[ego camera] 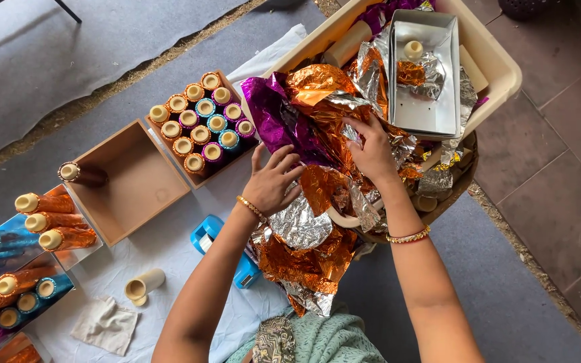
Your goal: The person sits at a table and wipes cylindrical candle objects with a white cloth. They then pick up a piece of shiny metallic foil and begin to wrap it around a candle.
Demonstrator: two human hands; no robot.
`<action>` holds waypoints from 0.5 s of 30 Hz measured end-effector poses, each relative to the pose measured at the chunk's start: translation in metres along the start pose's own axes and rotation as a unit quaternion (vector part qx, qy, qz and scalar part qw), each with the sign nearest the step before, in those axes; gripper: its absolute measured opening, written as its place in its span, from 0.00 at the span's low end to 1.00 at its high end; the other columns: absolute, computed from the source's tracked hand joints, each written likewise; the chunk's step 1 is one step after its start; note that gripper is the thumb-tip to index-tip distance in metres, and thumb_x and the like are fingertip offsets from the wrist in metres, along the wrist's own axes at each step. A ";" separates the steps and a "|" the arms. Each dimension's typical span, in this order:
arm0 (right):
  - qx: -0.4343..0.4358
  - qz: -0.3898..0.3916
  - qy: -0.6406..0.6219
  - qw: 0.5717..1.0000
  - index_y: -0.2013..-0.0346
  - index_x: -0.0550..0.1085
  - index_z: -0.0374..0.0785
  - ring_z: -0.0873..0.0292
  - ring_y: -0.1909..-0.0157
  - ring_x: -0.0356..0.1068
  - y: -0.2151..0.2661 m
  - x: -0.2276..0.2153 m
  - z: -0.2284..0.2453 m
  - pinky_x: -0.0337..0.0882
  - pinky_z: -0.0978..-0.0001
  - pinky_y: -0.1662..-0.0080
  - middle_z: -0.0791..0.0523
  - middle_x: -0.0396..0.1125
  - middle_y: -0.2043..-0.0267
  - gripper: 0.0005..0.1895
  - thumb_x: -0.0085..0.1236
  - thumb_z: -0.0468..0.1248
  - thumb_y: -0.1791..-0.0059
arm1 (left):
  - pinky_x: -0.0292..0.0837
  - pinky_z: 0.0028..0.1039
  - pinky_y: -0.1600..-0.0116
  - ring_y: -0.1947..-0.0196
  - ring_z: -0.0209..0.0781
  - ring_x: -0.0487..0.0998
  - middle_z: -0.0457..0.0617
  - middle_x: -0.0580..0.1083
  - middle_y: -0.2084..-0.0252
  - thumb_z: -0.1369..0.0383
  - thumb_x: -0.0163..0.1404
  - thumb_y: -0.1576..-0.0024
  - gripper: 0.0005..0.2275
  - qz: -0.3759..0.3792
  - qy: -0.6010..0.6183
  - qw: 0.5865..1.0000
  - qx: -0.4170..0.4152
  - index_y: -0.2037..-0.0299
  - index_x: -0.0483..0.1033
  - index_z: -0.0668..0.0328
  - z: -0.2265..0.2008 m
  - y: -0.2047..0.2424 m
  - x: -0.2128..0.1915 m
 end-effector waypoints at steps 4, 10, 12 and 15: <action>0.049 0.015 0.043 0.998 0.37 0.72 0.51 0.35 0.24 0.44 0.013 -0.006 0.044 0.58 0.39 0.35 0.38 0.47 0.25 0.29 0.67 0.46 0.53 | 0.25 0.59 0.26 0.26 0.46 0.57 0.48 0.69 0.39 0.56 0.45 0.39 0.16 -0.016 0.009 1.000 0.002 0.45 0.73 0.52 0.001 0.004 0.002; -0.229 -0.174 0.315 0.904 0.45 0.75 0.29 0.37 0.41 0.65 0.022 0.023 0.066 0.70 0.38 0.52 0.39 0.67 0.47 0.50 0.71 0.59 0.73 | 0.25 0.58 0.26 0.26 0.46 0.56 0.47 0.69 0.39 0.55 0.45 0.37 0.15 -0.025 0.037 0.999 -0.014 0.47 0.74 0.51 0.000 0.002 0.004; -0.214 -0.195 0.397 0.871 0.55 0.80 0.52 0.45 0.45 0.69 0.011 0.035 0.036 0.74 0.54 0.50 0.45 0.71 0.54 0.20 0.72 0.43 0.61 | 0.25 0.59 0.26 0.26 0.45 0.55 0.46 0.68 0.39 0.55 0.45 0.37 0.15 -0.047 0.051 0.998 -0.004 0.46 0.74 0.50 -0.001 0.004 0.003; -0.074 -0.082 0.224 0.968 0.51 0.80 0.42 0.48 0.58 0.72 -0.009 0.031 -0.002 0.77 0.61 0.53 0.49 0.73 0.60 0.17 0.66 0.32 0.54 | 0.26 0.59 0.26 0.25 0.44 0.54 0.46 0.68 0.38 0.56 0.46 0.36 0.14 -0.030 0.027 0.999 -0.005 0.48 0.73 0.54 0.002 0.004 0.008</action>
Point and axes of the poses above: each hand's wrist, its own y-axis away from the middle knuckle, its own x-axis out of the palm, z = x × y, the point moved 5 cm from there along -y, towards the middle knuckle
